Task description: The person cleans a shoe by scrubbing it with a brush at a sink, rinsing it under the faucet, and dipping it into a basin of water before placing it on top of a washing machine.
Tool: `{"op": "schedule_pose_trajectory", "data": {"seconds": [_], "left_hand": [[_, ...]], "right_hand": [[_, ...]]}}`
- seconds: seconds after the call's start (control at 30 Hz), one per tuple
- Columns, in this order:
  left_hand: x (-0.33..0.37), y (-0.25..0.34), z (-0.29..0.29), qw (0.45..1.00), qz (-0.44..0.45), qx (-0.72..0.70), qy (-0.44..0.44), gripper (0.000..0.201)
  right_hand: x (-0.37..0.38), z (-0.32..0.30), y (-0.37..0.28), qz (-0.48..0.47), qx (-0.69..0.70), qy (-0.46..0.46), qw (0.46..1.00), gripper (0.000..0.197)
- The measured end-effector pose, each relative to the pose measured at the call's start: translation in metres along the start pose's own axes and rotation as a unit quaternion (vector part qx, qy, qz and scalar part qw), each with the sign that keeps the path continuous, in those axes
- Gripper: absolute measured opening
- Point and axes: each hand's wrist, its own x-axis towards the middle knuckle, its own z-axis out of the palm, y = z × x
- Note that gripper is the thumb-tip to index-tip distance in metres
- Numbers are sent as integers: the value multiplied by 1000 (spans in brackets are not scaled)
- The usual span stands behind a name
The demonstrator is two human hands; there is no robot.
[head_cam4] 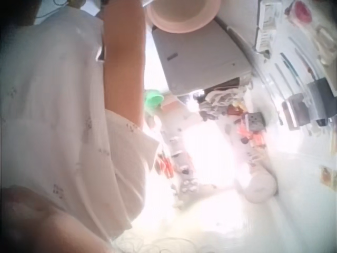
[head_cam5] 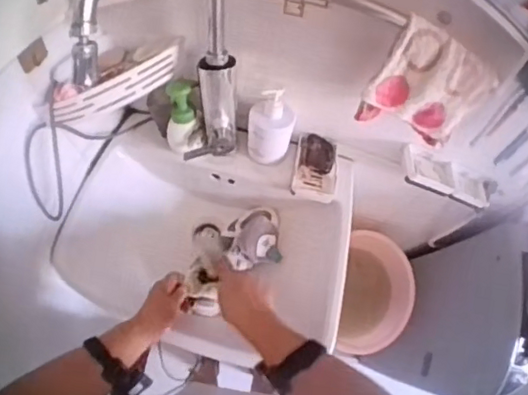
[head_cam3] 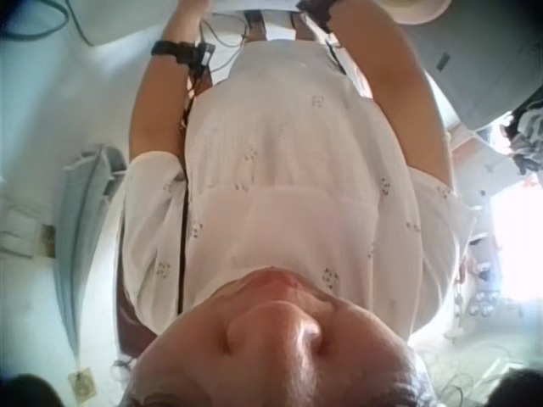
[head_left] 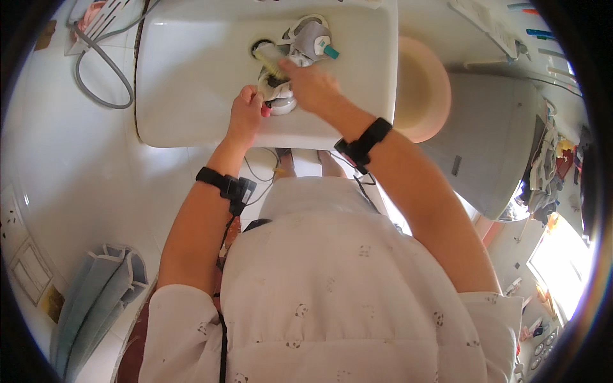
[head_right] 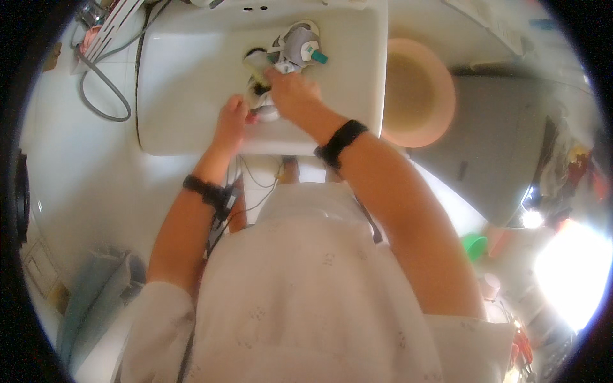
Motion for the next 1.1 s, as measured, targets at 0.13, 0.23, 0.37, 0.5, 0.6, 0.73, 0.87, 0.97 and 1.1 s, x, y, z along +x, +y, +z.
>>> {"op": "schedule_pose_trajectory", "data": {"seconds": [0.13, 0.23, 0.37, 0.5, 0.6, 0.73, 0.87, 0.97, 1.1], "left_hand": [[4, -13, -17, 997, -66, -44, 12, 18], [6, -13, -28, 995, -58, -84, -7, 24], [20, 12, -30, 996, -51, -40, 67, 37], [56, 6, -13, 990, 56, 120, 38, 34], [68, 8, -9, 970, 43, 225, 84, 24], [59, 8, 8, 980, 86, 177, 28, 20], [52, 14, 37, 952, 117, 280, 18, 19], [48, 16, 44, 967, 85, 240, 19, 16], [46, 16, 51, 971, 128, 198, 26, 12]], "right_hand": [[-3, 3, 43, -59, 43, 128, 989, 48], [-29, -4, 50, -82, 89, 125, 985, 43], [-50, -1, 46, -34, 94, 90, 991, 40], [-61, 3, 45, -29, 158, 96, 982, 40], [-68, -4, 42, 2, 134, 82, 988, 45], [-74, -3, 22, -9, -8, -11, 1000, 52], [-37, 1, 26, -17, 31, 131, 991, 54], [-48, -6, 24, -9, -4, 61, 998, 57], [-68, -14, 27, 25, -3, 32, 999, 57]]}}
